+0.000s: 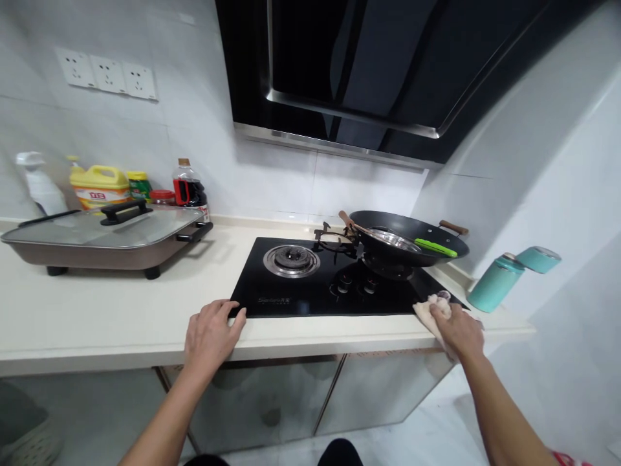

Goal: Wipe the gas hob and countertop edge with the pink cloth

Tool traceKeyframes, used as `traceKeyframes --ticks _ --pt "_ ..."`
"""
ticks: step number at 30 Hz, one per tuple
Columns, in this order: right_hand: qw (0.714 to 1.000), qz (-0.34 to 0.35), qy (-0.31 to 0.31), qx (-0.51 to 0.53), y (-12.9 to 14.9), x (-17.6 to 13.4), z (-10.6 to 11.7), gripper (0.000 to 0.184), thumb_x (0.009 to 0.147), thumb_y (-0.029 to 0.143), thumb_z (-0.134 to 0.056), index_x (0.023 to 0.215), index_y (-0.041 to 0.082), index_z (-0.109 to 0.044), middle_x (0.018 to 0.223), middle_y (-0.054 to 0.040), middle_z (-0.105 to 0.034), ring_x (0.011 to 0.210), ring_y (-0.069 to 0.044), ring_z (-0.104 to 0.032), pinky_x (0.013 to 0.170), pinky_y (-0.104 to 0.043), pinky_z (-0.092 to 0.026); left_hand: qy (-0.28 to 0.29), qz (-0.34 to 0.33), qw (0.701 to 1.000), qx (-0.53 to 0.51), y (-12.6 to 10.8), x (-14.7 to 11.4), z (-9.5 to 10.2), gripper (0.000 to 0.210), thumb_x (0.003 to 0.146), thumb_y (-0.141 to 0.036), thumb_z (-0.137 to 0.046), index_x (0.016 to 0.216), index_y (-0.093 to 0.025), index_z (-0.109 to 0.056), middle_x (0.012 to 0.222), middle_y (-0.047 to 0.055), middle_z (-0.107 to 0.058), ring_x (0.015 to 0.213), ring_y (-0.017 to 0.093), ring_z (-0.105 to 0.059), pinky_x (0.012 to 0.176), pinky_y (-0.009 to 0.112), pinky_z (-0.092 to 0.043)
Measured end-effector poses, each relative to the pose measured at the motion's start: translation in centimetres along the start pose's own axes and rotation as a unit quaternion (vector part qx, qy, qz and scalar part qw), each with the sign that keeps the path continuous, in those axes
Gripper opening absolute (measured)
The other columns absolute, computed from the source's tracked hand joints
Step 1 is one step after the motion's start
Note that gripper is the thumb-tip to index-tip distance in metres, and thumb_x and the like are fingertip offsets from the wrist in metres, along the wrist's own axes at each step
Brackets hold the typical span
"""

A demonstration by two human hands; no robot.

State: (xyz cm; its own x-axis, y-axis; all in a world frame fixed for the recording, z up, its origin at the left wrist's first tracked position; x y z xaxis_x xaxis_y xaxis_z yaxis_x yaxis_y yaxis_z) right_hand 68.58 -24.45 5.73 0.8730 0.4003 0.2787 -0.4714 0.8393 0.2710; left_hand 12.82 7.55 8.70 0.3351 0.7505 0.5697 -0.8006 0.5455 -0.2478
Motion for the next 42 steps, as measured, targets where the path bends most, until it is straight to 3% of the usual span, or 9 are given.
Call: traceKeyframes --ticks 5,7,13,19,23,27,31,36,42 --pt "0.988 0.15 -0.028 0.038 9.4 -6.8 -0.3 0.059 0.098 0.064 -0.038 0.121 0.017 -0.066 0.113 -0.0177 -0.073 0.106 -0.033 -0.066 0.097 -0.045 -0.044 -0.005 0.006 1.0 -0.008 -0.2 -0.1 0.1 0.038 0.098 -0.043 -0.046 0.109 -0.021 -0.075 0.12 0.011 -0.075 0.115 0.031 -0.066 0.096 0.045 -0.046" --pt "0.963 0.244 -0.067 0.088 14.7 -10.7 0.2 0.054 0.099 0.058 -0.04 0.121 0.017 -0.067 0.113 -0.0166 -0.073 0.104 -0.032 -0.064 0.101 -0.047 -0.042 -0.008 0.003 1.0 -0.011 -0.1 -0.2 0.1 0.037 0.097 -0.043 -0.047 0.109 -0.022 -0.075 0.121 0.011 -0.075 0.116 0.031 -0.066 0.096 0.045 -0.046" --pt "0.906 0.361 -0.068 0.211 28.4 -21.3 -0.5 0.052 0.094 0.052 -0.055 0.131 0.018 -0.064 0.113 -0.0128 -0.071 0.106 -0.031 -0.06 0.106 -0.051 -0.039 -0.013 -0.008 1.0 -0.01 0.2 -0.3 -0.1 0.035 0.097 -0.043 -0.049 0.11 -0.023 -0.076 0.122 0.01 -0.075 0.116 0.03 -0.066 0.097 0.043 -0.047" --pt "0.846 0.467 -0.081 0.244 35.4 -28.4 -2.0 0.068 0.085 0.061 -0.068 0.139 0.021 -0.06 0.121 -0.0147 -0.065 0.108 -0.033 -0.056 0.095 -0.051 -0.046 -0.009 -0.023 1.0 -0.001 0.3 -0.3 -0.4 0.038 0.098 -0.044 -0.048 0.113 -0.022 -0.076 0.123 0.011 -0.074 0.116 0.031 -0.066 0.096 0.043 -0.047" --pt "0.804 0.522 -0.129 0.253 34.3 -29.8 -2.5 0.068 0.085 0.053 -0.074 0.142 0.023 -0.055 0.131 -0.0165 -0.059 0.118 -0.034 -0.053 0.1 -0.054 -0.045 -0.004 -0.027 1.0 0.006 0.3 -0.3 -0.5 0.038 0.098 -0.044 -0.049 0.113 -0.022 -0.075 0.122 0.01 -0.075 0.116 0.031 -0.066 0.096 0.044 -0.047" --pt "0.771 0.565 -0.171 0.238 30.3 -29.0 -2.7 0.057 0.087 0.03 -0.07 0.142 0.03 -0.054 0.137 -0.0148 -0.054 0.13 -0.034 -0.048 0.106 -0.057 -0.043 -0.003 -0.017 1.0 0.008 0.4 -0.3 -0.3 0.038 0.098 -0.044 -0.048 0.112 -0.022 -0.075 0.123 0.01 -0.075 0.116 0.031 -0.066 0.097 0.044 -0.047" --pt "0.797 0.523 -0.197 0.228 23.9 -25.1 -3.0 0.061 0.086 0.022 -0.067 0.144 0.033 -0.05 0.138 -0.0142 -0.052 0.131 -0.034 -0.048 0.106 -0.06 -0.043 0.004 -0.009 1.0 0.003 0.3 -0.3 -0.1 0.037 0.097 -0.043 -0.048 0.11 -0.023 -0.075 0.122 0.01 -0.075 0.118 0.03 -0.066 0.098 0.044 -0.047" --pt "0.848 0.478 -0.157 0.168 15.1 -18.7 -4.6 0.061 0.082 0.017 -0.065 0.141 0.03 -0.054 0.139 -0.0134 -0.053 0.133 -0.035 -0.047 0.11 -0.061 -0.04 0.007 -0.001 1.0 0.005 0.5 -0.3 -0.2 0.036 0.097 -0.043 -0.048 0.111 -0.024 -0.075 0.124 0.008 -0.074 0.117 0.029 -0.065 0.099 0.042 -0.047" --pt "0.909 0.4 -0.078 0.087 5.4 -10.2 -5.0 0.054 0.083 0.037 -0.067 0.133 0.022 -0.06 0.135 -0.0187 -0.058 0.131 -0.037 -0.049 0.113 -0.057 -0.038 0.006 -0.001 1.0 0.012 0.8 -0.2 -0.4 0.039 0.097 -0.045 -0.047 0.113 -0.024 -0.075 0.125 0.009 -0.074 0.117 0.03 -0.065 0.1 0.043 -0.047"
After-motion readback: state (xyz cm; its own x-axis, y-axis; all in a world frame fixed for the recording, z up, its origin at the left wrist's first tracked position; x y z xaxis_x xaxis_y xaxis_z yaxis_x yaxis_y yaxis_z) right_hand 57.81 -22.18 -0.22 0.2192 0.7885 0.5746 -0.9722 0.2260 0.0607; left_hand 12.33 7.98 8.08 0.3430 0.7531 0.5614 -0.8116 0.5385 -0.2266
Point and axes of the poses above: each hand's wrist, its own x-axis towards the middle knuckle, its own z-axis out of the back of the hand, y = z × x, the point moved 8 cm from there along x, towards the middle knuckle
